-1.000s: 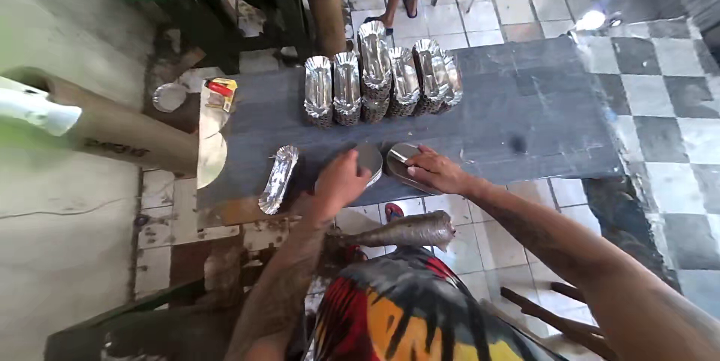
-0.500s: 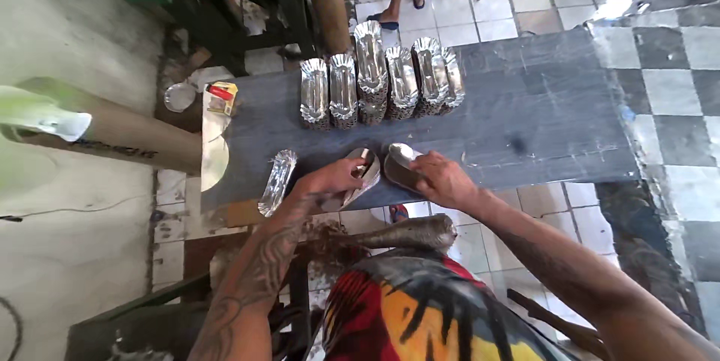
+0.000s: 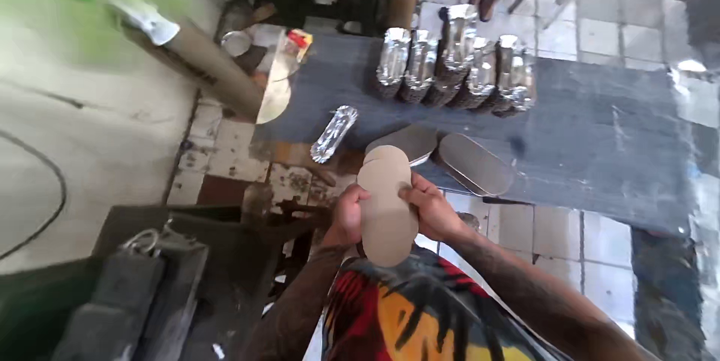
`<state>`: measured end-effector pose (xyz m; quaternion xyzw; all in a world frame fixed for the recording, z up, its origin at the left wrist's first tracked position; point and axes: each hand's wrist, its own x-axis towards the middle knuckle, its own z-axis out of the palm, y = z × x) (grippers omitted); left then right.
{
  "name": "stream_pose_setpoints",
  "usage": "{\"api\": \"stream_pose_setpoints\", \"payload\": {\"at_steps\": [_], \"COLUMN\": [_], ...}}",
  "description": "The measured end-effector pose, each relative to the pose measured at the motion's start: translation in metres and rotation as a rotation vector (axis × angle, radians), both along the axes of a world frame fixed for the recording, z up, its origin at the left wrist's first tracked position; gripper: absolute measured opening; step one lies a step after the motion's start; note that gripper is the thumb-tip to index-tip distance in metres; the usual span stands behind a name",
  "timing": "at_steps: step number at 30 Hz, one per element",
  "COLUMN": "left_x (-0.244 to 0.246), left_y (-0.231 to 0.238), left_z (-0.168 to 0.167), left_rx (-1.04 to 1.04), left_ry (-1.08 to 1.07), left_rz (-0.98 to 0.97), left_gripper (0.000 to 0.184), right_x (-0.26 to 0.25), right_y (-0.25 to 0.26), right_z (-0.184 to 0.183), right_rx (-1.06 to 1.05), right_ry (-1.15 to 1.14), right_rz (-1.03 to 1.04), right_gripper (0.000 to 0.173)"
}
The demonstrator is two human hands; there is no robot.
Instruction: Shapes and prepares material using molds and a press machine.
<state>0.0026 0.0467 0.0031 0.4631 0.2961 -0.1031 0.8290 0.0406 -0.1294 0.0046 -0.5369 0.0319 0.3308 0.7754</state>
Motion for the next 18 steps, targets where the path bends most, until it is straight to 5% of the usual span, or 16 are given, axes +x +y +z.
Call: {"api": "stream_pose_setpoints", "payload": {"at_steps": [2,6,8,10,12,15,18], "left_x": [-0.017,-0.028,-0.029,-0.012,0.009,0.041,0.06], "left_y": [-0.003,-0.029,-0.029,-0.033,-0.056,-0.099,-0.116], "left_z": [-0.008,-0.063,-0.094,-0.137,-0.199,-0.255,-0.248], "left_rx": [-0.124,-0.296,0.028,0.311,0.54,0.792,0.744], "left_ry": [-0.083,-0.266,-0.124,-0.043,-0.047,0.055,0.194], "left_rz": [0.162,0.245,-0.097,-0.697,-1.04,-1.231,-1.385], "left_gripper": [0.026,0.025,0.024,0.034,0.041,0.052,0.064], "right_x": [0.002,-0.006,-0.012,-0.024,-0.047,-0.086,-0.106], "right_y": [-0.006,-0.012,-0.042,-0.087,-0.125,-0.162,-0.177], "right_z": [0.002,-0.025,-0.06,-0.093,-0.116,-0.142,-0.146], "right_rx": [0.122,0.232,-0.089,-0.525,-0.778,-0.878,-0.872], "right_ry": [0.041,0.048,-0.187,-0.538,-0.618,-0.397,-0.282], "right_rz": [0.181,0.181,0.257,0.553,0.93,1.152,1.136], "right_gripper": [0.027,0.024,0.025,0.035,0.037,0.035,0.033]}}
